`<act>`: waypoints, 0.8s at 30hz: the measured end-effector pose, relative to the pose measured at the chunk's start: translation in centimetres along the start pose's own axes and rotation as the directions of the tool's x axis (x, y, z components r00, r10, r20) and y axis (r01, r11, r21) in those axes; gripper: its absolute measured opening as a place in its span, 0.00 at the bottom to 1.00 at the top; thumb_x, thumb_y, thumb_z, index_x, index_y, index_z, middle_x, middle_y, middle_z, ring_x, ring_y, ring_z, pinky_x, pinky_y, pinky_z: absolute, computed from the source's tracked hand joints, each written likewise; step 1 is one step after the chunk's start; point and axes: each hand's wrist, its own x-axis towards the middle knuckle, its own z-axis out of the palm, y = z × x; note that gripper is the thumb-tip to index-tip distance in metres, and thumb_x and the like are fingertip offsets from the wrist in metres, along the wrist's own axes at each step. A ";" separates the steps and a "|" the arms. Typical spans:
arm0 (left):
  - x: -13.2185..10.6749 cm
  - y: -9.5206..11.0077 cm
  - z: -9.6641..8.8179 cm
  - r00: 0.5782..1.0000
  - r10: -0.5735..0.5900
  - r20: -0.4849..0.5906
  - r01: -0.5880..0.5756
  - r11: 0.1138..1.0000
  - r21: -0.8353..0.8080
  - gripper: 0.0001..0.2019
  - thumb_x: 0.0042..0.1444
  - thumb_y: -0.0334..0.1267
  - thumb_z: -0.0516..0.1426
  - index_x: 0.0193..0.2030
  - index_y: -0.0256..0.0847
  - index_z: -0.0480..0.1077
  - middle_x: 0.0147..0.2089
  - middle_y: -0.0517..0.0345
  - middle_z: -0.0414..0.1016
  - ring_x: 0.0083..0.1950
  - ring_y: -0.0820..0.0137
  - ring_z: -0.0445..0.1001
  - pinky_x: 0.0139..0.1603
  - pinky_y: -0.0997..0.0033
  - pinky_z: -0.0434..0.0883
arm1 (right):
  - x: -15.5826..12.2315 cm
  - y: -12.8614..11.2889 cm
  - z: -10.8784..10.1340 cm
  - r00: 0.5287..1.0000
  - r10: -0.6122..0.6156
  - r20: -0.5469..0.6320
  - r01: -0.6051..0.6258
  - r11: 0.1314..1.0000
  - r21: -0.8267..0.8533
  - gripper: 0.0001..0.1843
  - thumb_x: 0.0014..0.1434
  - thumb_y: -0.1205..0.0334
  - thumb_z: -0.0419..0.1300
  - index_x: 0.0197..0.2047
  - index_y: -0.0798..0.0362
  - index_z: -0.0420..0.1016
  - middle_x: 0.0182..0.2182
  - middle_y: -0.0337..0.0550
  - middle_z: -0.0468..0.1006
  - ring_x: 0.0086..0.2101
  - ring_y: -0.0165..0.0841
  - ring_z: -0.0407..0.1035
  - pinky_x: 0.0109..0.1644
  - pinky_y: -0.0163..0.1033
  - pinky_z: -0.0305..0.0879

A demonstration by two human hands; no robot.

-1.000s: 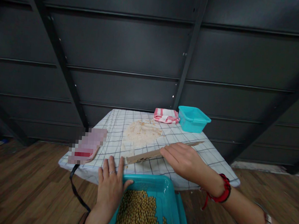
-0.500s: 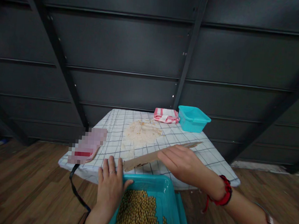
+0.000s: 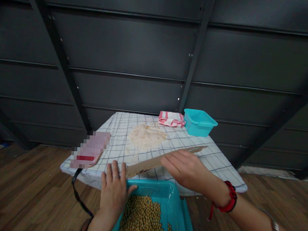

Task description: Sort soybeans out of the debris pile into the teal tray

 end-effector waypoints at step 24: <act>0.0 0.0 0.2 1.000 0.005 -0.025 -0.005 1.000 -0.015 0.35 0.44 0.50 0.56 0.57 0.34 0.56 0.60 0.29 0.54 0.60 0.46 0.54 0.56 0.46 0.56 | -0.9 0.5 -1.2 0.998 0.044 0.040 -0.047 0.995 0.086 0.14 0.58 0.76 0.42 0.36 0.57 0.66 0.29 0.45 0.75 0.29 0.30 0.67 0.34 0.36 0.64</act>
